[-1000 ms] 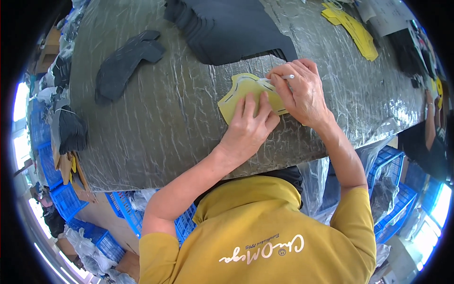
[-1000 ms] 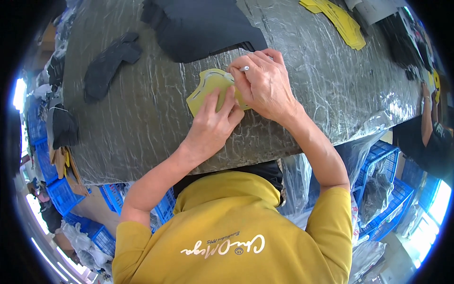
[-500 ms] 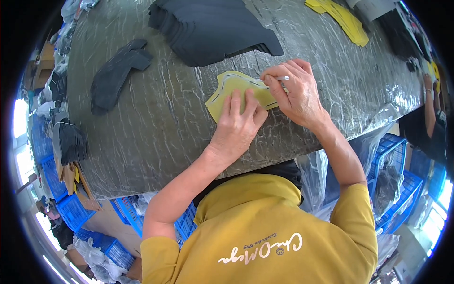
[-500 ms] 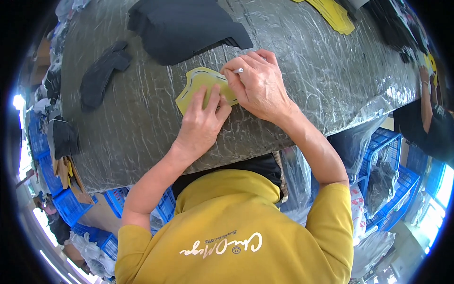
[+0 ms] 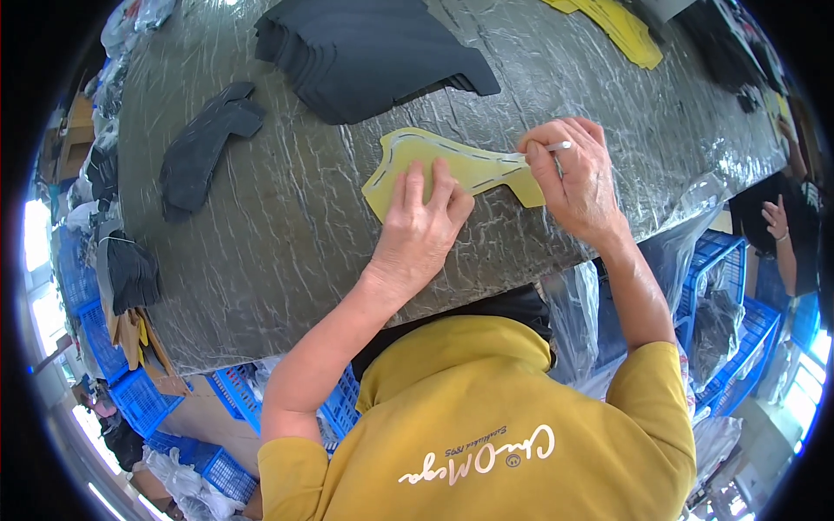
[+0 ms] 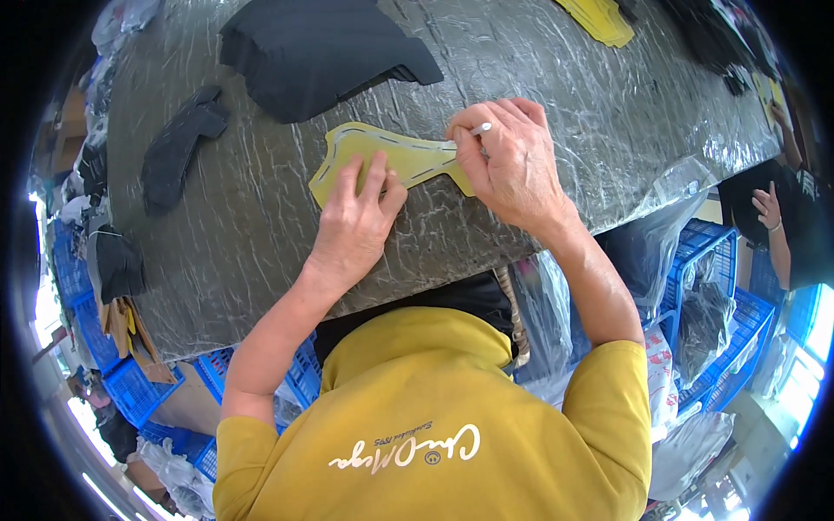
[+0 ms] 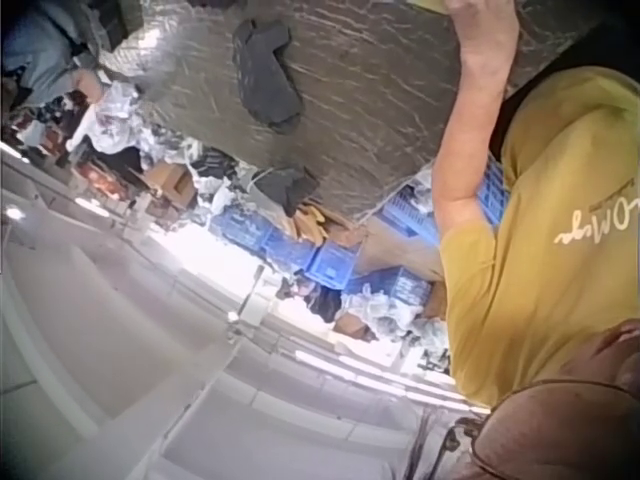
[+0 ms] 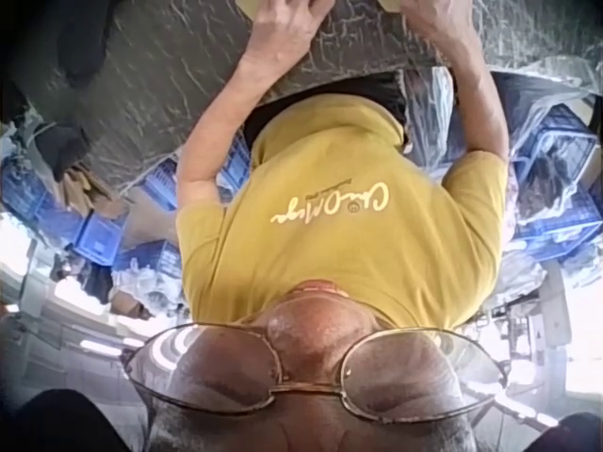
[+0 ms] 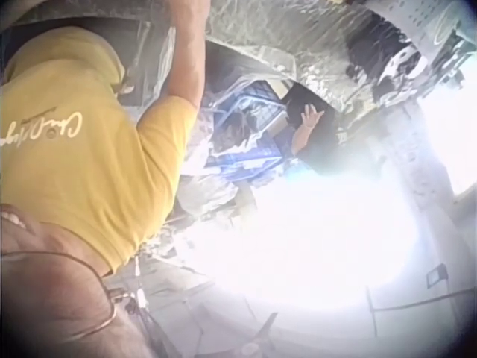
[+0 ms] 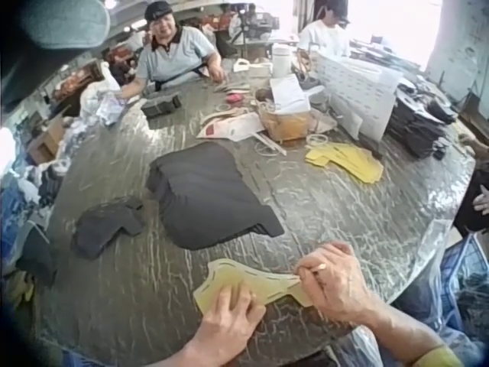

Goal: Tracing shoe patterns onto material components using a template and a marking pen.

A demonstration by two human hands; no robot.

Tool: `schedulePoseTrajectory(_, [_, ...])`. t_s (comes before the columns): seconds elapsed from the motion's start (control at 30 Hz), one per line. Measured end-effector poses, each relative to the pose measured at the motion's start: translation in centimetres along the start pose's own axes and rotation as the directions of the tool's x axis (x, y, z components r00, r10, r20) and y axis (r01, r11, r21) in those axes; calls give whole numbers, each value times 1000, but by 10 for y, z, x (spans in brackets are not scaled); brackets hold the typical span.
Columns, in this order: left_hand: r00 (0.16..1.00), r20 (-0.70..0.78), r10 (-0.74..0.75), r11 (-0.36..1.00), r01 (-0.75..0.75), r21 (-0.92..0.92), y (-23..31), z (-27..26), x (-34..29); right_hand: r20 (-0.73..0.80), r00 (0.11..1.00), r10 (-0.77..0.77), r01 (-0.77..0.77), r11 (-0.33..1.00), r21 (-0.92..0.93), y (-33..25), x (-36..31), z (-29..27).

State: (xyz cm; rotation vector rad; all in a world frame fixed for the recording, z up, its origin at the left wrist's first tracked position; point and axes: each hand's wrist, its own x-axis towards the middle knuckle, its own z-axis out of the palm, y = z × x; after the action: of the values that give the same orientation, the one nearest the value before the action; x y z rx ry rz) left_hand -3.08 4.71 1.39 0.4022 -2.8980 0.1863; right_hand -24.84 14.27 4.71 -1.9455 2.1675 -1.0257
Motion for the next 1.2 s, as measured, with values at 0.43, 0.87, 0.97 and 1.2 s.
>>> schedulePoseTrajectory(0.43, [1000, 5, 2, 1000, -2, 6, 0, -1, 1, -17, 1000, 19, -19, 1000, -1, 4, -8, -4])
schedulePoseTrajectory(0.87, [1000, 14, -1, 1000, 1, 11, 1, 0, 0, 39, 957, 286, -289, 949, 127, 13, -9, -23])
schedulePoseTrajectory(0.97, [1000, 5, -4, 1000, 4, 9, 1, 1, -1, 183, 951, 250, -250, 968, -23, 12, -17, -4])
schedulePoseTrajectory(1.2, [998, 30, -47, 999, 46, 28, 1, -1, -4, 167, 945, 281, -305, 941, 143, -1, -26, 13])
